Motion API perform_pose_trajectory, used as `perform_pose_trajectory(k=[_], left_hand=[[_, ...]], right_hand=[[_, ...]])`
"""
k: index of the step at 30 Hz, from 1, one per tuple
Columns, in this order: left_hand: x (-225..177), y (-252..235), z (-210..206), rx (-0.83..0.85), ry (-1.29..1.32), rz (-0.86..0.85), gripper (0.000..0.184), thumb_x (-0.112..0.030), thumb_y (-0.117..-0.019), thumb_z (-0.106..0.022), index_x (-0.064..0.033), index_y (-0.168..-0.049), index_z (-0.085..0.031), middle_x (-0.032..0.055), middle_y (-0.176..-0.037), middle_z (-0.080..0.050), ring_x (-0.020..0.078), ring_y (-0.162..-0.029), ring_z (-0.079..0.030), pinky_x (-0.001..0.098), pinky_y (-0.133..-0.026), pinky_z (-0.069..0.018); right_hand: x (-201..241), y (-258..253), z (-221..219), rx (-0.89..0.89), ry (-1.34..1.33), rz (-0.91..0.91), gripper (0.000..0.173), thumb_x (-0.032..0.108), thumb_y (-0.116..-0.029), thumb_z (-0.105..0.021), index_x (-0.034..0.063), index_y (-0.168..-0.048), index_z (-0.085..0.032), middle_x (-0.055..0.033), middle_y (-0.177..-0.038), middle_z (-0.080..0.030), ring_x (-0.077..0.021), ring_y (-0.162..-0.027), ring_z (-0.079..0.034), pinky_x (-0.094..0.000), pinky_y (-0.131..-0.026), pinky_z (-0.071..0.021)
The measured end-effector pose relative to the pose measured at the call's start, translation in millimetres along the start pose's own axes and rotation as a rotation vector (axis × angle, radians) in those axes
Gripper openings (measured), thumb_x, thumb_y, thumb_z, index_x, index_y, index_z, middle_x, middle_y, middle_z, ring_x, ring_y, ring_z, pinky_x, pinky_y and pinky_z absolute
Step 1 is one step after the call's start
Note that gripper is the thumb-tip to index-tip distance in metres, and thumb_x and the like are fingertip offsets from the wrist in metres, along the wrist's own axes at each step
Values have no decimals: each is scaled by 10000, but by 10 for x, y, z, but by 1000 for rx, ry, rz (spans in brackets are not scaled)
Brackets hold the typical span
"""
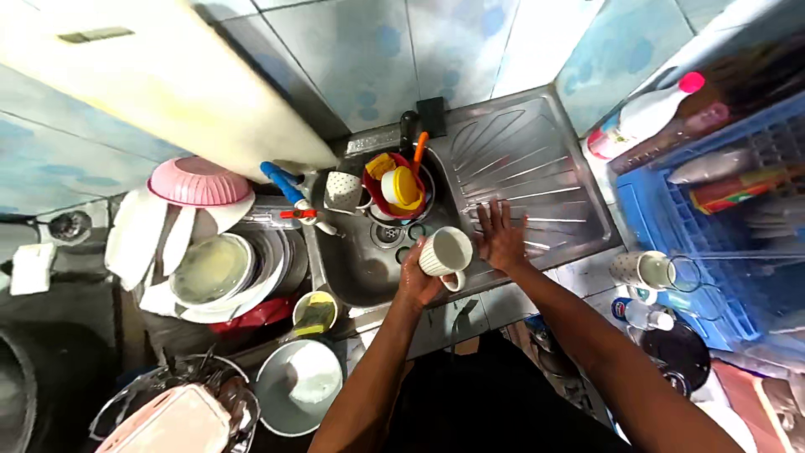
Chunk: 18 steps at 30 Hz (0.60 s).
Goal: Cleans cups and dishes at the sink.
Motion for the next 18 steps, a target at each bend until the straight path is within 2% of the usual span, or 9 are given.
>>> perform_pose_trajectory(k=[4, 5, 7, 9, 11, 13, 15, 17, 18], left_hand=[[242, -279, -134, 2, -111, 39, 513, -555, -1028, -443, -110, -1201, -632, 139, -1013, -707, 234, -791, -696, 410, -672, -607], [265, -323, -148, -13, -124, 45, 523, -552, -1043, -408, -108, -1211, -628, 142, -1014, -707, 234, -787, -695, 407, -670, -607], [252, -396, -143, -66, -155, 47, 526, -538, -1067, -354, -105, -1208, -618, 138, -973, -699, 218, -728, -676, 384, -628, -594], [211, -455, -96, -106, -179, 37, 509, -527, -1072, -343, -114, -1192, -615, 125, -926, -693, 201, -664, -656, 362, -575, -582], [185, -483, -6, -129, -193, 27, 502, -545, -1058, -375, -134, -1219, -617, 119, -975, -699, 213, -732, -678, 383, -622, -594], [133, -532, 28, -147, -184, 10, 506, -555, -1056, -386, -142, -1231, -619, 117, -1001, -702, 219, -762, -683, 396, -647, -596], [81, -574, 8, -156, -155, -7, 534, -577, -1053, -364, -132, -1209, -614, 120, -944, -692, 204, -675, -653, 372, -581, -578], [65, -594, -7, -144, -149, -17, 552, -591, -1053, -341, -134, -1192, -617, 119, -921, -687, 203, -661, -649, 371, -567, -574], [64, -599, -3, -140, -159, -21, 552, -587, -1055, -340, -132, -1198, -616, 124, -938, -690, 210, -681, -660, 381, -578, -581]], right_hand=[[74, -153, -90, -15, -27, 15, 857, 531, -990, -493, 165, -1670, -123, -152, -1733, -17, -427, -1581, 39, -851, -1113, -31], [148, -139, -54, -10, -90, 41, 930, 453, -920, -652, 155, -1663, -179, -159, -1730, -51, -424, -1582, 17, -815, -1149, -20], [199, -119, 45, 16, -197, 112, 912, 399, -878, -747, 200, -1641, -291, -92, -1732, -126, -363, -1595, -34, -757, -1187, -15], [-66, -205, 53, -7, -122, 28, 899, 501, -889, -675, 217, -1644, -277, -127, -1720, -164, -391, -1582, -114, -760, -1188, -101], [-179, -207, 14, 18, -52, -31, 829, 558, -997, -500, 142, -1654, -212, -210, -1712, -109, -446, -1575, -68, -751, -1201, -87], [10, -98, -47, 130, -114, 105, 792, 466, -989, -557, 120, -1640, -270, -112, -1737, -65, -352, -1597, 16, -704, -1228, 31], [65, -14, -82, 174, -90, 222, 674, 544, -1047, -395, 220, -1633, -316, -20, -1735, -136, -288, -1603, -30, -697, -1229, 17], [-153, 66, 13, 49, -73, 154, 665, 594, -1054, -329, 261, -1630, -320, -63, -1720, -196, -342, -1590, -114, -727, -1213, -53], [-240, 126, 41, 37, -60, 127, 682, 595, -1055, -317, 253, -1644, -278, -99, -1727, -150, -363, -1590, -88, -731, -1210, -48]])
Point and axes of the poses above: each hand's wrist, its own y-axis away from the middle knuckle, its own z-axis out of the back of the hand, x = y × z, the point moved 10 cm from there along -y, towards the middle knuckle
